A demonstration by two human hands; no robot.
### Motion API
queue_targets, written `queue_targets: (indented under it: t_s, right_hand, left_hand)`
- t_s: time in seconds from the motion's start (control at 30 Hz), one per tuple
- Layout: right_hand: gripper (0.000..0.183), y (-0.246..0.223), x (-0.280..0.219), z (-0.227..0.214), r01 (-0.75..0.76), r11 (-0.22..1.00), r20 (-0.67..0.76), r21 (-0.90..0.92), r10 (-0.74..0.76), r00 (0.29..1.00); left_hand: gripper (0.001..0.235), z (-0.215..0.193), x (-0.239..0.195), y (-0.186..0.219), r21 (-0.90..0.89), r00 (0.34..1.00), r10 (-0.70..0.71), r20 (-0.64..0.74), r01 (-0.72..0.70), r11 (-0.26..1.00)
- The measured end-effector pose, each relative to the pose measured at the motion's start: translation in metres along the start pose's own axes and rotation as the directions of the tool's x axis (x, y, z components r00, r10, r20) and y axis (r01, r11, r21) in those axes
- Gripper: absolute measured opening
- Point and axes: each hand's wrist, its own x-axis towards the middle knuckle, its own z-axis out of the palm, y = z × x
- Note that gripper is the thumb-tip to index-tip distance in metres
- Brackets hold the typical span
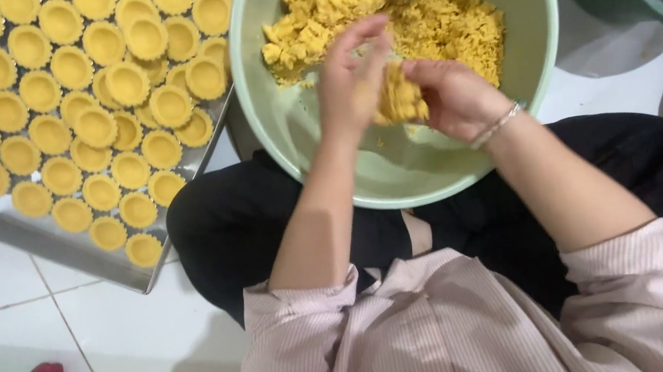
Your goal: The person scoops yellow dough from a large bowl, presses it into a fluted metal mold, and shapes it into a small cup. They then place the finished cup onto a metal tray filled with similar cups. This process is repeated continuously.
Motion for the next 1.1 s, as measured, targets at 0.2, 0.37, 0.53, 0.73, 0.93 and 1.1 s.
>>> queue_targets:
  t_s: [0.2, 0.37, 0.53, 0.73, 0.93, 1.1]
  right_hand:
    - [0.081, -0.009, -0.051, 0.059, 0.314, 0.806, 0.435, 0.502, -0.549, 0.713]
    - [0.025, 0.009, -0.029, 0.048, 0.644, 0.647, 0.064, -0.409, -0.683, 0.727]
    - [0.026, 0.006, -0.002, 0.041, 0.747, 0.153, 0.269, -0.647, -0.871, 0.411]
    - [0.018, -0.009, 0.003, 0.004, 0.729, 0.254, 0.152, -0.636, -0.885, 0.440]
    - [0.064, -0.035, -0.047, 0.028, 0.674, 0.223, 0.392, -0.705, -0.669, 0.631]
    - [0.029, -0.035, -0.051, 0.024, 0.806, -0.034, 0.527, -0.590, -0.772, 0.354]
  left_hand:
    - [0.025, 0.026, -0.005, 0.008, 0.071, 0.985, -0.145, -0.090, 0.152, 0.986]
    - [0.049, 0.014, 0.006, -0.004, -0.287, 0.878, -0.191, -0.439, 0.064, 0.956]
    - [0.044, 0.044, -0.052, 0.037, -0.586, 0.937, -0.281, -0.206, 0.112, 0.802]
    - [0.091, 0.032, -0.059, 0.038, -0.763, 0.980, -0.164, 0.117, 0.194, 0.616]
    - [0.060, -0.013, -0.028, -0.014, -0.444, 0.977, 0.088, 0.194, 0.008, 0.896]
    - [0.056, -0.017, -0.030, 0.004, -0.544, 0.965, -0.014, 0.261, 0.160, 0.824]
